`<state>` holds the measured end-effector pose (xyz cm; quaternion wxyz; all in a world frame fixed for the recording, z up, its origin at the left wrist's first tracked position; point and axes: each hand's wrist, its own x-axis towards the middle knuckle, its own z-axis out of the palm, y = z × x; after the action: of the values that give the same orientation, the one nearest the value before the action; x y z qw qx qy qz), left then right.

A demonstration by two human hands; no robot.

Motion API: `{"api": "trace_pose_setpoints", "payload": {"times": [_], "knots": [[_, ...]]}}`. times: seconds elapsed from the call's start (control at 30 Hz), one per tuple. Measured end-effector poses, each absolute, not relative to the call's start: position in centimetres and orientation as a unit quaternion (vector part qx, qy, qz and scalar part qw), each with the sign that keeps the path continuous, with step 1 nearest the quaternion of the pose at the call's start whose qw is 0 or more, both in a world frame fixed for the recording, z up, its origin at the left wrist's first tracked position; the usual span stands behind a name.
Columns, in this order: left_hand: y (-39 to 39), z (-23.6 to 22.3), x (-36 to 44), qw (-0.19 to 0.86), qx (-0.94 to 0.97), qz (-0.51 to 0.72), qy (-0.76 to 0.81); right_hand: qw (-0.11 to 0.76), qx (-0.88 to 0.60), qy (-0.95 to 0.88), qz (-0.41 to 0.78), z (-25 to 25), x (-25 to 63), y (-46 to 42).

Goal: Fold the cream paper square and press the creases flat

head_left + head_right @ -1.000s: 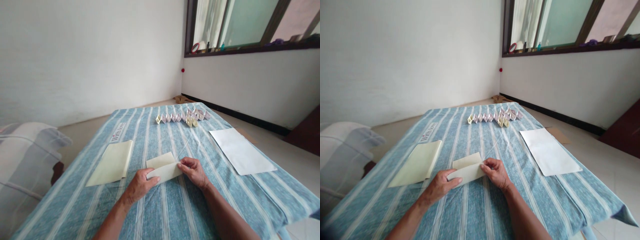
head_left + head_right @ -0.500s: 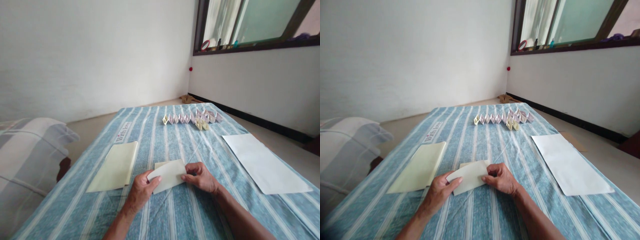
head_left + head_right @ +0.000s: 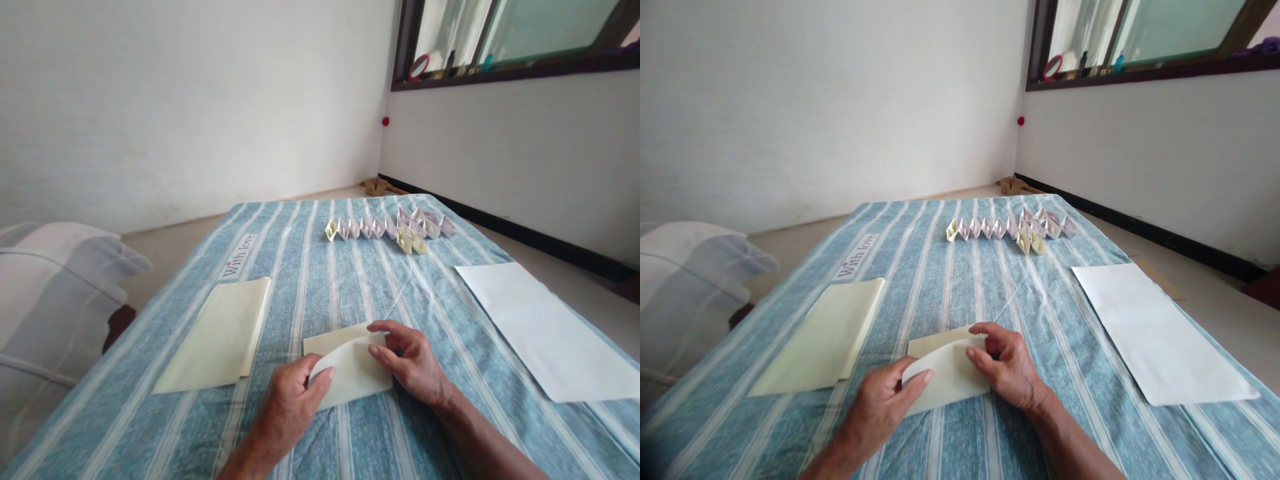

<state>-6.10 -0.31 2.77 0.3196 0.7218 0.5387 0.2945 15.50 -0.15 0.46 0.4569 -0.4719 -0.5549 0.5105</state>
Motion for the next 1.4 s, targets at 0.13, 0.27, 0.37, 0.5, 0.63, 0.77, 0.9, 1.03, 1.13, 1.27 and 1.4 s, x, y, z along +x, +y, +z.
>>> {"api": "trace_pose_setpoints", "payload": {"times": [0.13, 0.27, 0.37, 0.5, 0.63, 0.77, 0.9, 1.03, 1.13, 1.27, 1.4], "knots": [[-0.4, 2.6, -6.1, 0.319, 0.718, 0.285, 0.548, 0.457, -0.484, -0.593, 0.453, -0.1, 15.7, -0.1], [-0.2, 2.5, -6.1, 0.347, 0.693, 0.283, 0.565, 0.453, -0.480, -0.634, 0.404, -0.1, 15.7, -0.2], [-0.1, 2.4, -6.1, 0.366, 0.672, 0.278, 0.580, 0.449, -0.490, -0.648, 0.372, -0.2, 15.5, -0.3], [0.0, 2.4, -6.0, 0.384, 0.656, 0.283, 0.585, 0.446, -0.514, -0.657, 0.325, -0.6, 15.3, -0.3], [-0.1, 2.5, -5.8, 0.369, 0.653, 0.283, 0.598, 0.446, -0.529, -0.670, 0.267, -0.9, 15.1, -0.2], [-0.2, 2.8, -5.9, 0.344, 0.658, 0.270, 0.613, 0.431, -0.544, -0.682, 0.232, -1.1, 15.0, 0.1], [-0.2, 2.9, -6.2, 0.341, 0.649, 0.280, 0.620, 0.419, -0.554, -0.688, 0.209, -1.1, 14.9, 0.1], [-0.2, 2.7, -6.6, 0.358, 0.640, 0.300, 0.610, 0.419, -0.554, -0.694, 0.193, -1.2, 14.7, 0.1], [-0.2, 2.6, -6.7, 0.365, 0.634, 0.308, 0.609, 0.426, -0.553, -0.695, 0.175, -1.5, 14.7, 0.2], [-0.3, 2.6, -6.6, 0.385, 0.623, 0.331, 0.595, 0.420, -0.561, -0.694, 0.166, -1.5, 14.5, 0.2], [-0.3, 2.4, -6.6, 0.386, 0.618, 0.321, 0.605, 0.412, -0.572, -0.691, 0.158, -1.6, 14.4, 0.2]]}}
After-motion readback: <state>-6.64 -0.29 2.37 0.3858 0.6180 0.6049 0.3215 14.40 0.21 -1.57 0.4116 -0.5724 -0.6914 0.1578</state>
